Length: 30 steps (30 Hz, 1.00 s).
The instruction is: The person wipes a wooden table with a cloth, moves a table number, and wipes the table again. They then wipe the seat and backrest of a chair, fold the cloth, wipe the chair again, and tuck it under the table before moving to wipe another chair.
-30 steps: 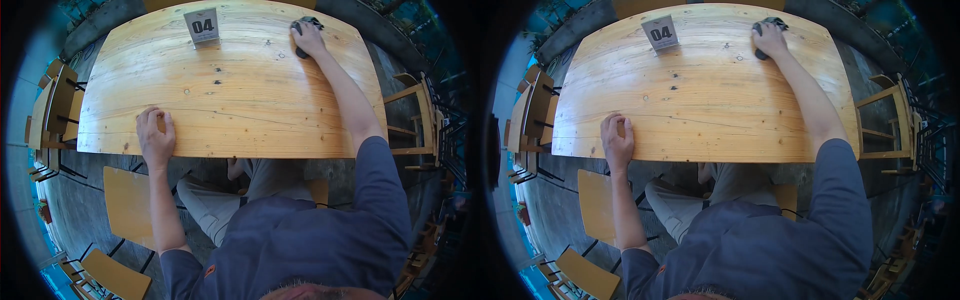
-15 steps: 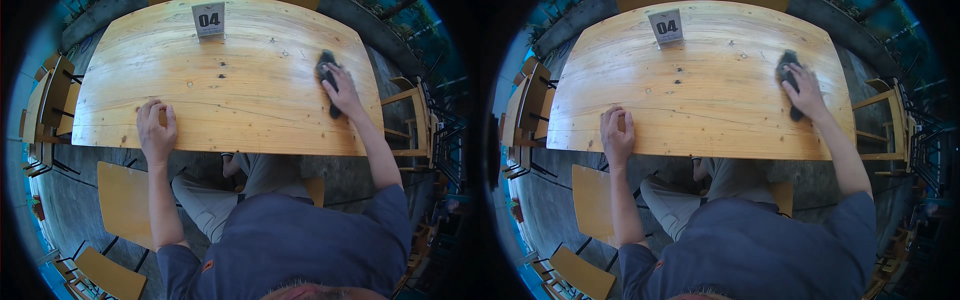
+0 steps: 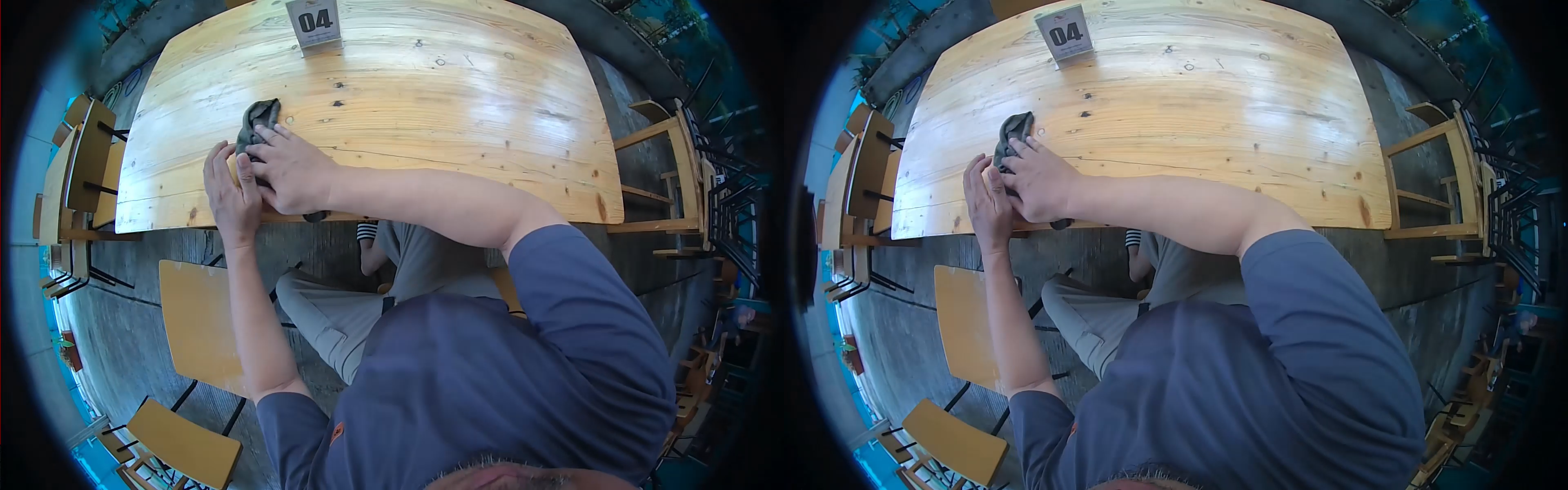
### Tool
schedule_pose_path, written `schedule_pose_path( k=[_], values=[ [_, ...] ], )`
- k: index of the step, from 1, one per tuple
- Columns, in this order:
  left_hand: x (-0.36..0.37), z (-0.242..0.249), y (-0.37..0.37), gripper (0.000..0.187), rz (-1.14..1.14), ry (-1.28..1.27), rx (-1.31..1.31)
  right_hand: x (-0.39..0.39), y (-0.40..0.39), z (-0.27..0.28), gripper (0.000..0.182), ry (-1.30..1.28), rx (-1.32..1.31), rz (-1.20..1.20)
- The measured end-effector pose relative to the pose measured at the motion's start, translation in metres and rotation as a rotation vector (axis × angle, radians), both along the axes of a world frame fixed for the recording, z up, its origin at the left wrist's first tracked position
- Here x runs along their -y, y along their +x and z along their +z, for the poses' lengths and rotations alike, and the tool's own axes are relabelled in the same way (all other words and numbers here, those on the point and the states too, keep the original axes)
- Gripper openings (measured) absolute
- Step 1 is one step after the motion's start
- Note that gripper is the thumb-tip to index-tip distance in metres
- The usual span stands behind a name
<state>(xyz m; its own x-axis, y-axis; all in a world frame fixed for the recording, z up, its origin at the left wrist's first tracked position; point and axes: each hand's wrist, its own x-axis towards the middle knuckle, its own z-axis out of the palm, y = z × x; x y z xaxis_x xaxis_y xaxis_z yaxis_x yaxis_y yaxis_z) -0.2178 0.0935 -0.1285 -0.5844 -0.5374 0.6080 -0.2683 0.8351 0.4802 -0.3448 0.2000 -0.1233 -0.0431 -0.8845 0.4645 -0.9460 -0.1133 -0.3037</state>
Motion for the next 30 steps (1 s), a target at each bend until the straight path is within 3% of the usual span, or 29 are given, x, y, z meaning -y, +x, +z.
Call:
schedule_pose_path(
  k=[5, 8, 10, 12, 14, 16, 20, 23, 27, 29, 30],
  values=[
    [0.002, -0.002, 0.002, 0.041, 0.049, 0.012, 0.008, -0.064, -0.032, 0.011, 0.047, 0.143, -0.024, 0.022],
    [-0.003, 0.005, 0.007, 0.034, 0.018, 0.021, -0.038, -0.160, -0.077, 0.025, 0.049, 0.242, -0.091, -0.167],
    [-0.004, 0.008, 0.017, 0.021, -0.056, -0.090, -0.241, -0.233, -0.110, 0.039, 0.046, 0.271, -0.039, -0.339],
    [0.001, 0.003, 0.043, 0.017, 0.035, -0.224, -0.275, -0.308, -0.143, 0.040, 0.046, 0.267, -0.117, -0.588],
    [0.015, -0.023, 0.082, 0.017, 0.270, -0.333, -0.327, -0.368, -0.162, 0.042, 0.047, 0.337, -0.218, -0.794],
    [0.036, -0.076, 0.131, 0.018, 0.475, -0.210, -0.269, -0.401, -0.169, 0.032, 0.048, 0.301, -0.100, -0.796],
    [0.056, -0.215, 0.256, 0.025, 0.769, 0.177, 0.100, -0.380, -0.155, 0.030, 0.048, 0.262, 0.007, -0.747],
    [0.048, -0.282, 0.331, 0.030, 1.004, 0.252, 0.280, -0.337, -0.131, 0.032, 0.047, 0.292, 0.016, -0.646],
    [0.034, -0.309, 0.370, 0.033, 1.089, 0.446, 0.316, -0.259, -0.082, 0.038, 0.049, 0.313, 0.025, -0.424],
    [0.016, -0.286, 0.354, 0.038, 1.071, 0.233, 0.453, -0.216, -0.063, 0.041, 0.051, 0.332, 0.028, -0.324],
    [0.015, -0.281, 0.349, 0.038, 1.101, 0.249, 0.445, -0.191, -0.054, 0.043, 0.052, 0.339, 0.041, -0.246]
  ],
)
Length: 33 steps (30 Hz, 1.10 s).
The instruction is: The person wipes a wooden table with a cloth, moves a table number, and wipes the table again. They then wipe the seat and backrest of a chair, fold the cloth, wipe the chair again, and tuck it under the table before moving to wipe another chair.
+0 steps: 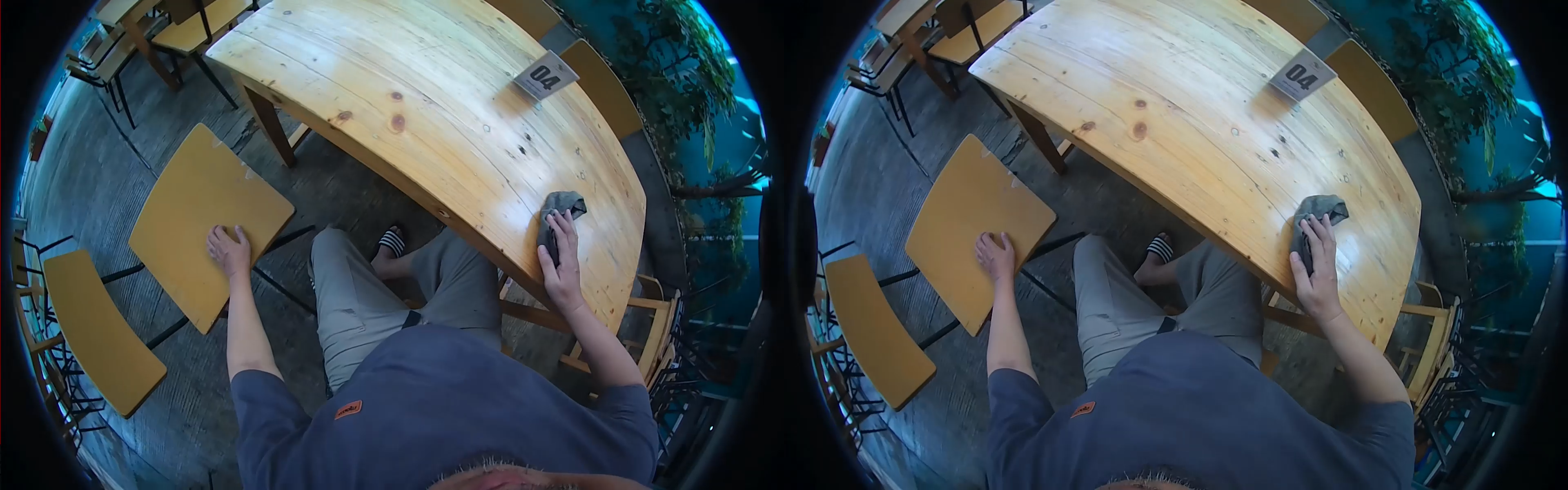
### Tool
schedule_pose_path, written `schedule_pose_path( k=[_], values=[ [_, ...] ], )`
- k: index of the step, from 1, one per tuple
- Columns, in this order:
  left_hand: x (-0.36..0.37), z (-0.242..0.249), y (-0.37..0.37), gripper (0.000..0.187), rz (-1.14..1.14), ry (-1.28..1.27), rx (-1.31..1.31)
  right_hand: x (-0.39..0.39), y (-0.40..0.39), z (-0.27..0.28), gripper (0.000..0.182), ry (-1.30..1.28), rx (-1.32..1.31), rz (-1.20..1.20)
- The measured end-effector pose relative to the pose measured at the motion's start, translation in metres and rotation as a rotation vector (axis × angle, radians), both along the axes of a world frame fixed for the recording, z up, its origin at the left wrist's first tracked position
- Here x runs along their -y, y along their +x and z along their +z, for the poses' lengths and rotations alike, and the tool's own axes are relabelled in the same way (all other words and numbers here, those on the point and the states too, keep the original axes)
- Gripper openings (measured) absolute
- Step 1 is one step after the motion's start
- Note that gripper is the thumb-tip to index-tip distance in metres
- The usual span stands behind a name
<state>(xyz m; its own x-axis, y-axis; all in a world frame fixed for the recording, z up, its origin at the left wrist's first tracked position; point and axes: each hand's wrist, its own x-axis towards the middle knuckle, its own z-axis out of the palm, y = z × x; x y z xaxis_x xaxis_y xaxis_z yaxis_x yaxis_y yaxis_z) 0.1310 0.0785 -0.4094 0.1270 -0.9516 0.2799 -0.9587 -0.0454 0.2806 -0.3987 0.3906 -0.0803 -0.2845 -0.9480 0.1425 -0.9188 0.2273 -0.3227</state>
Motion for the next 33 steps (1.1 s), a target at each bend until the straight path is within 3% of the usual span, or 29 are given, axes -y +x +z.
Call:
schedule_pose_path(
  k=[5, 10, 14, 18, 22, 24, 28, 33],
  values=[
    [0.001, 0.008, -0.010, 0.049, 0.039, 0.076, 0.074, 0.156, 0.063, -0.002, 0.054, -0.008, -0.017, 0.359],
    [0.005, 0.004, -0.007, 0.050, 0.043, 0.054, 0.066, 0.335, 0.146, -0.024, 0.050, -0.126, -0.157, 0.573],
    [0.005, 0.010, -0.007, 0.049, 0.038, 0.082, 0.048, 0.493, 0.212, -0.059, 0.052, -0.324, -0.258, 0.639],
    [0.006, 0.011, -0.006, 0.049, 0.035, 0.061, 0.045, 0.609, 0.268, -0.039, 0.043, -0.184, -0.306, 0.586],
    [0.005, 0.005, -0.003, 0.048, 0.028, 0.060, 0.032, 0.600, 0.263, -0.051, 0.042, -0.398, -0.252, 0.539],
    [0.004, 0.003, -0.004, 0.048, 0.014, 0.050, 0.016, 0.561, 0.239, -0.049, 0.051, -0.145, -0.216, 0.543],
    [0.005, 0.005, -0.003, 0.045, 0.011, 0.023, 0.019, 0.425, 0.154, -0.041, 0.049, -0.209, -0.229, 0.523],
    [0.002, 0.005, -0.004, 0.045, -0.020, 0.001, 0.041, 0.229, 0.054, -0.003, 0.052, 0.028, -0.208, 0.123]
  ],
)
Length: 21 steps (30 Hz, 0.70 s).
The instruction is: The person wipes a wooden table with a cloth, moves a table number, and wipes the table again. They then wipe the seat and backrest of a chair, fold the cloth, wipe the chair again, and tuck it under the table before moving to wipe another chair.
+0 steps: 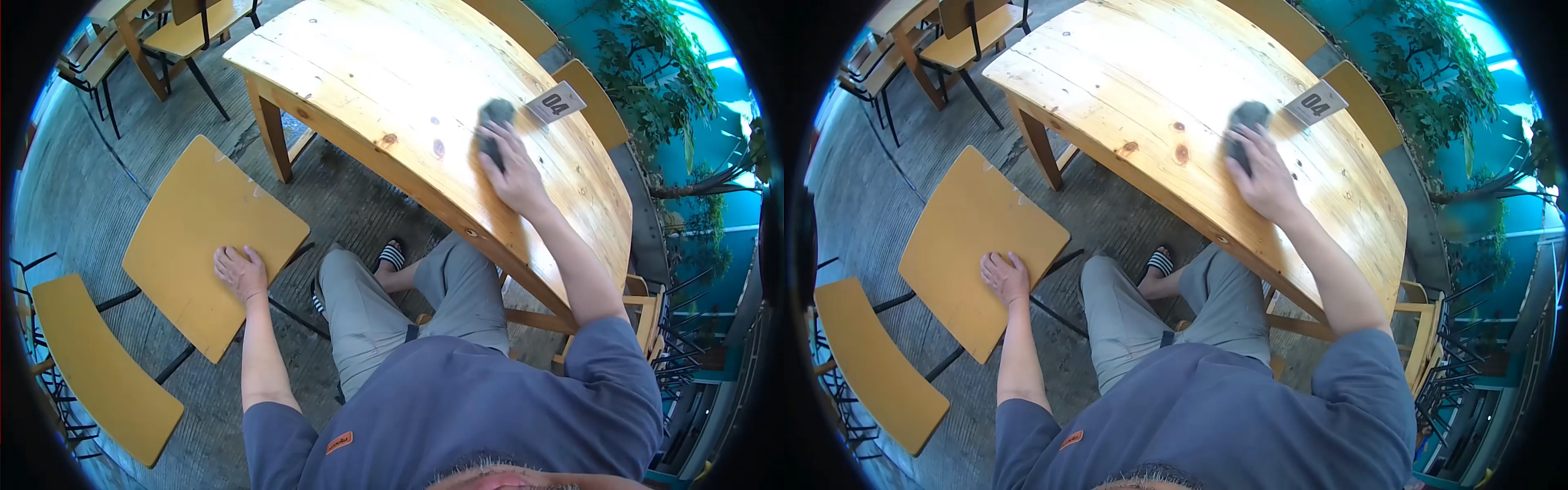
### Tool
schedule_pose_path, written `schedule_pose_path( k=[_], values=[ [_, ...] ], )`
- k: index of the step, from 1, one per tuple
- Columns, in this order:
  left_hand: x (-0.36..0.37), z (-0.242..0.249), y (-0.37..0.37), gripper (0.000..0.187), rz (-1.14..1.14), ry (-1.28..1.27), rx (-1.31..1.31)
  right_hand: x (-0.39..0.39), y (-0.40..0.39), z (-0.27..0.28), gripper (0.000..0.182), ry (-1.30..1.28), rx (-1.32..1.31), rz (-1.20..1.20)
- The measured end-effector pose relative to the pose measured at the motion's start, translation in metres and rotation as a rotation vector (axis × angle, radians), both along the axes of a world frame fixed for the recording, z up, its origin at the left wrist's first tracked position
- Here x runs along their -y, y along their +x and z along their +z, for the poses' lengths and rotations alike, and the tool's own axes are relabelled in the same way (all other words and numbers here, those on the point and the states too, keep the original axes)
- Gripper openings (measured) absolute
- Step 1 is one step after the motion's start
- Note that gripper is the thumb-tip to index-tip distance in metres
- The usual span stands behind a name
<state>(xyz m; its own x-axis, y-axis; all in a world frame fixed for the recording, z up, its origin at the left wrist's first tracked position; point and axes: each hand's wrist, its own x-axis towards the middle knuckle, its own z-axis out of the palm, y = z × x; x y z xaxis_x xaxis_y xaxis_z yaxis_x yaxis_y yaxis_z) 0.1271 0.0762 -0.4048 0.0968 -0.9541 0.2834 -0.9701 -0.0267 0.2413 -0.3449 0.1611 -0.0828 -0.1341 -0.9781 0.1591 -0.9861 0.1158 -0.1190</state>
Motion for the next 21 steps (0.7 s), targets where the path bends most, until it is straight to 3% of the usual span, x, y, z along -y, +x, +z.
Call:
schedule_pose_path(
  k=[4, 8, 12, 17, 21],
  values=[
    [0.001, 0.000, -0.003, 0.045, -0.003, -0.036, 0.049, -0.095, -0.036, -0.007, 0.049, -0.035, 0.076, -0.194],
    [0.003, -0.001, -0.004, 0.045, 0.000, -0.023, 0.059, -0.059, -0.035, -0.024, 0.045, -0.118, 0.063, -0.170],
    [0.001, 0.007, -0.007, 0.046, 0.016, 0.011, 0.066, 0.049, -0.023, -0.034, 0.045, -0.144, 0.010, 0.005],
    [0.004, 0.001, -0.006, 0.046, 0.018, -0.019, 0.067, 0.239, 0.009, -0.053, 0.045, -0.310, -0.079, 0.247],
    [0.005, 0.002, -0.007, 0.048, 0.037, 0.014, 0.054, 0.381, 0.058, -0.057, 0.050, -0.271, -0.096, 0.195]
  ],
)
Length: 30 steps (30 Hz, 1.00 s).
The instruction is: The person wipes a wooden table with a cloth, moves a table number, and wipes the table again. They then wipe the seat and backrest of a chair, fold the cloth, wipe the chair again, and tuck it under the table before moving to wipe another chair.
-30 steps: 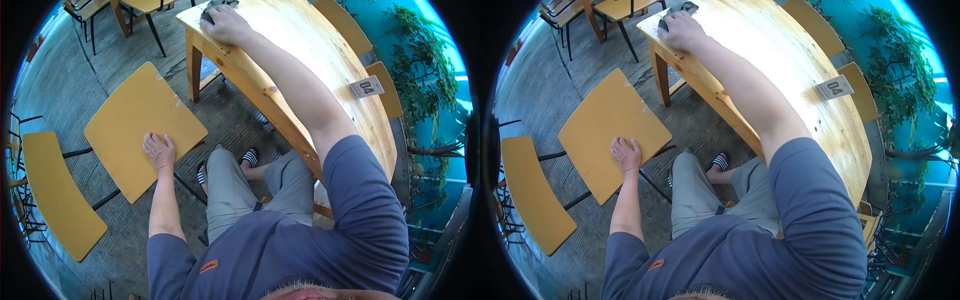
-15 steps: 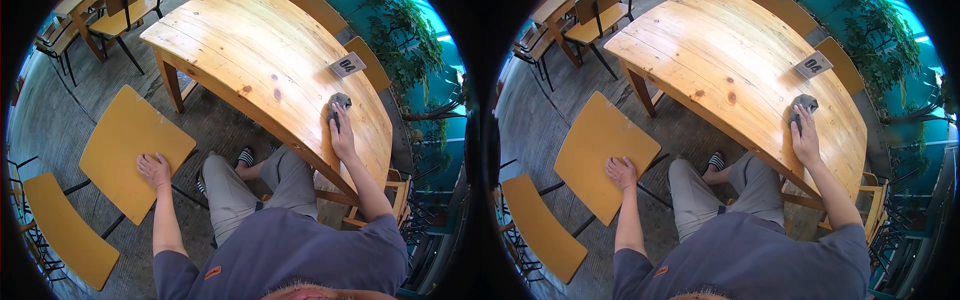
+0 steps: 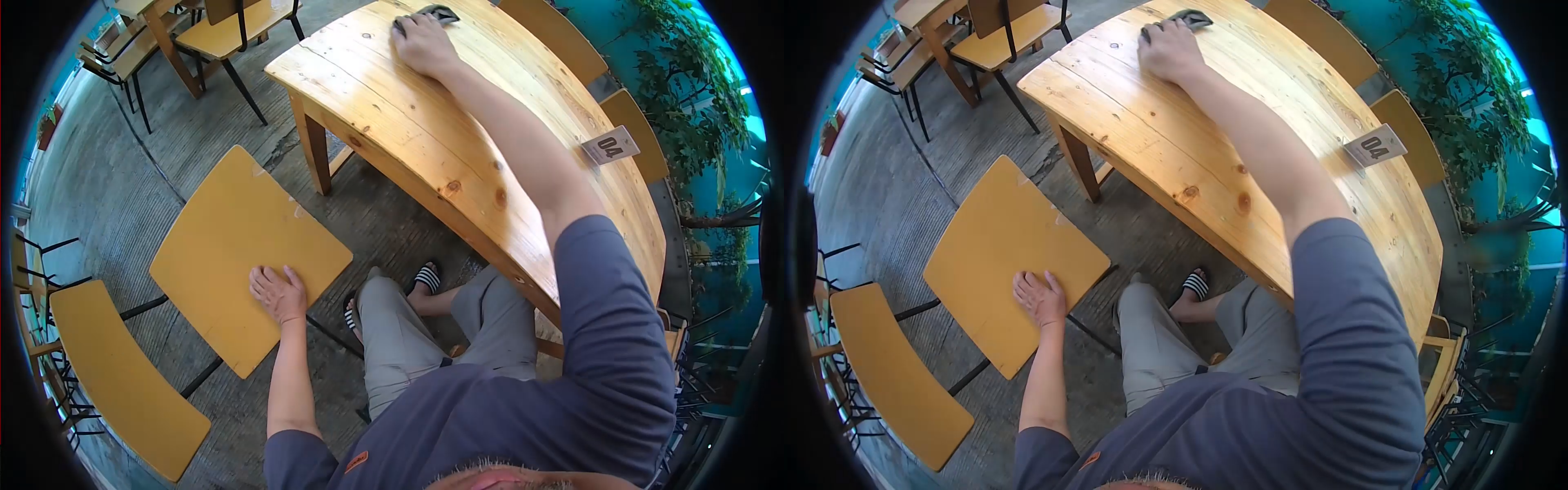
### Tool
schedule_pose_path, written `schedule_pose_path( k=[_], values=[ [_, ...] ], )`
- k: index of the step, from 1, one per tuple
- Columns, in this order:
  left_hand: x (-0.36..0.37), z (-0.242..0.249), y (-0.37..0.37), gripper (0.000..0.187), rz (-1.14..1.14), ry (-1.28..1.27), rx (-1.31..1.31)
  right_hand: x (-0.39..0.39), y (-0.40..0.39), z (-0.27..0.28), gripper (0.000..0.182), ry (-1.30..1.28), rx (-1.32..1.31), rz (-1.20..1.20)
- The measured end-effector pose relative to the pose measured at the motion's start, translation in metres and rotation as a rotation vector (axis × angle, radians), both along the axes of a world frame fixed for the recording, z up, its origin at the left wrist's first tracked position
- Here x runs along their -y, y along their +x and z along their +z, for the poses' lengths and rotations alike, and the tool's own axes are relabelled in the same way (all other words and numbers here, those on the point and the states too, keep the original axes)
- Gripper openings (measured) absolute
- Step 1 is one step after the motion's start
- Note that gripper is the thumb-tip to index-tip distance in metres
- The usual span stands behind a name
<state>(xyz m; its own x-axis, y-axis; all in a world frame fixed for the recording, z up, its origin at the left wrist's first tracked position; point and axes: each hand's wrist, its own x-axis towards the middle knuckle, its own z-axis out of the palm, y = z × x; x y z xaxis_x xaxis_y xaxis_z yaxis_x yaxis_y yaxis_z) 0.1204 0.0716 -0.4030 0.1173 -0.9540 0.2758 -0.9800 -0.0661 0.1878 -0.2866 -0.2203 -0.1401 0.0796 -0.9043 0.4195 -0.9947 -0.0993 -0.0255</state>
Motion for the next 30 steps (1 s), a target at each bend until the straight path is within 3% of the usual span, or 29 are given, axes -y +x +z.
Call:
schedule_pose_path(
  k=[3, 6, 8, 14, 18, 21, 25, 30],
  values=[
    [0.001, -0.003, -0.001, 0.048, 0.007, 0.006, 0.002, 0.067, 0.029, -0.014, 0.051, -0.032, -0.004, -0.058],
    [0.000, -0.004, 0.000, 0.047, -0.003, -0.018, 0.018, 0.059, 0.043, -0.009, 0.051, 0.051, 0.032, 0.062],
    [0.000, -0.002, -0.002, 0.046, 0.021, 0.010, -0.014, 0.015, 0.054, -0.002, 0.051, 0.044, 0.084, 0.225],
    [-0.001, -0.006, 0.001, 0.045, 0.009, -0.008, 0.002, -0.175, 0.035, 0.011, 0.047, 0.097, 0.108, 0.298],
    [-0.001, -0.002, -0.001, 0.044, -0.013, 0.009, -0.030, -0.297, -0.040, 0.042, 0.044, 0.197, 0.080, 0.083],
    [0.000, -0.003, 0.000, 0.044, -0.001, 0.038, -0.021, -0.329, -0.097, 0.044, 0.045, 0.178, 0.112, -0.152],
    [-0.003, -0.008, 0.000, 0.045, -0.011, 0.017, -0.002, -0.254, -0.142, 0.012, 0.049, 0.035, 0.088, -0.250],
    [0.001, -0.003, -0.001, 0.046, 0.011, 0.040, -0.016, -0.044, -0.161, -0.010, 0.059, 0.009, 0.019, -0.283]
  ],
)
